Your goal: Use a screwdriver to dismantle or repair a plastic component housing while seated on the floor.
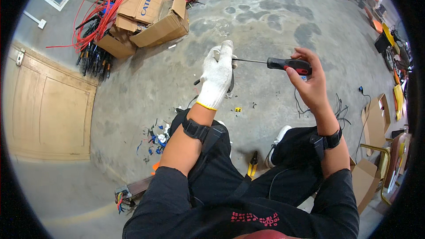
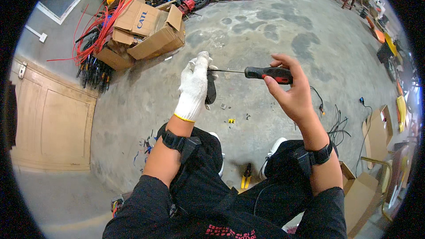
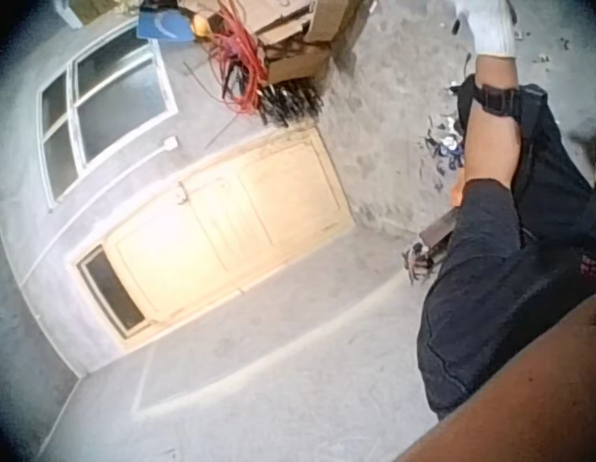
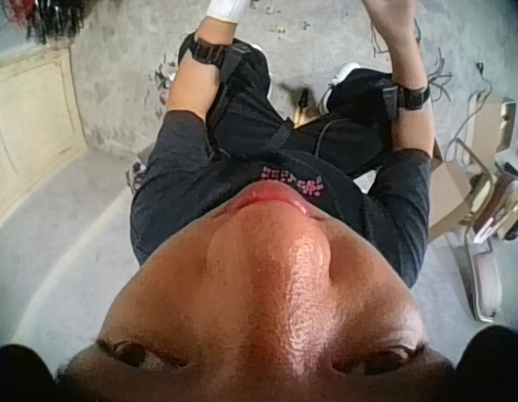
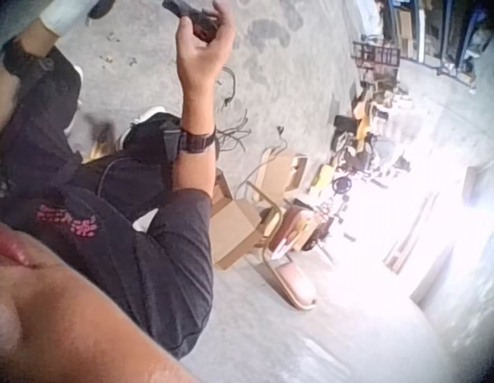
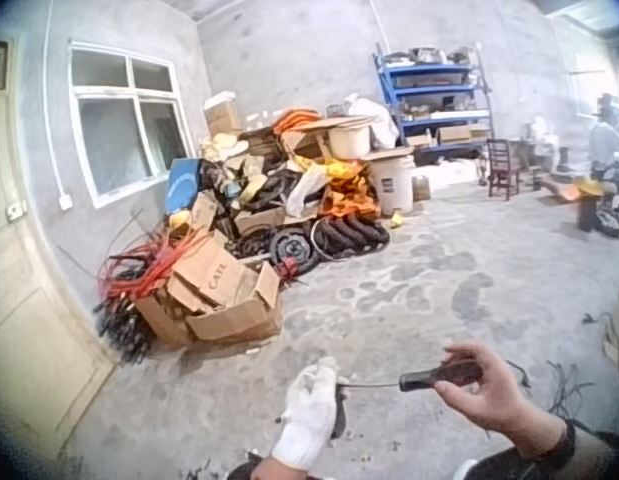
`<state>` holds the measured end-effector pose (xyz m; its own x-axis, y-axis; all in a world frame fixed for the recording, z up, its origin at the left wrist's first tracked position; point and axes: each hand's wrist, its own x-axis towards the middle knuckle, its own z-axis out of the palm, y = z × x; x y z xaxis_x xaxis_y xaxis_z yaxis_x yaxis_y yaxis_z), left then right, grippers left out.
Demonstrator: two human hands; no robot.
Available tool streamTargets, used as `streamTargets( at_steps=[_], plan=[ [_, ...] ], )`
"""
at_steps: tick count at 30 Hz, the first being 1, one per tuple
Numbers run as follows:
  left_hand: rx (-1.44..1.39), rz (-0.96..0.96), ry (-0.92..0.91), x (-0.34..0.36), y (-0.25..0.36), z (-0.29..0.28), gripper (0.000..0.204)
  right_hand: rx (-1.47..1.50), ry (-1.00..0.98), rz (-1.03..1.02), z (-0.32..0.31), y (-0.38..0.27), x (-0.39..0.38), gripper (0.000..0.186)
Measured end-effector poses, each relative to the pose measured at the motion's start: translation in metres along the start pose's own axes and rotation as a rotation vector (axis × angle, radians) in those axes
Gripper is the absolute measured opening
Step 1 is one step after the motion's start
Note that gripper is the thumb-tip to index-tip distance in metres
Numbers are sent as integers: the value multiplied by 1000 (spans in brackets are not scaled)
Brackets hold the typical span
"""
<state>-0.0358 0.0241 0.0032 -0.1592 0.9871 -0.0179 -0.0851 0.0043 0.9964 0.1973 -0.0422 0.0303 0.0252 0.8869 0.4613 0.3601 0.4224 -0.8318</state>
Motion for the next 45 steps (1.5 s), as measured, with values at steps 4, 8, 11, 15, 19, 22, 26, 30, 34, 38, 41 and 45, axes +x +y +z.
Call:
streamTargets(
  at_steps=[4, 8, 11, 15, 19, 22, 26, 30, 34, 38, 41, 45],
  plan=[
    [18, -37, 0, 0, -1, 0, 33, 149, 35, 361, -6, 13, 10, 45],
    [41, -50, 19, 1, -1, -4, 34, 44, -243, 762, -15, 6, 19, 45],
    [61, -34, 5, -2, 3, -1, 35, -10, 131, -90, 5, 11, 2, 44],
    [19, -33, -6, -1, 2, -2, 37, -52, 196, -322, 6, 11, 9, 45],
    [-8, -82, -12, -1, 4, -4, 38, 116, -87, 562, -11, 14, 13, 44],
    [-72, -91, 8, -6, 10, 2, 38, 95, -76, 550, -6, 15, 6, 42],
    [-63, -84, -58, -1, 6, -6, 39, 3, 102, -80, -2, 2, 1, 42],
    [-140, -91, -48, 2, 1, -3, 45, 114, 86, 333, -4, 16, 8, 42],
    [-65, -60, -57, 2, -3, 0, 54, 133, 78, 291, -5, 7, 5, 40],
    [-54, -20, -58, 12, -16, -2, 57, -23, 178, -170, -1, 12, 5, 40],
    [-2, 6, -63, 20, -23, -10, 61, 199, 96, 206, -3, 11, 7, 40],
    [-138, -164, -40, 0, 7, 3, 54, 118, 52, 327, -7, 4, 4, 40]
  ],
)
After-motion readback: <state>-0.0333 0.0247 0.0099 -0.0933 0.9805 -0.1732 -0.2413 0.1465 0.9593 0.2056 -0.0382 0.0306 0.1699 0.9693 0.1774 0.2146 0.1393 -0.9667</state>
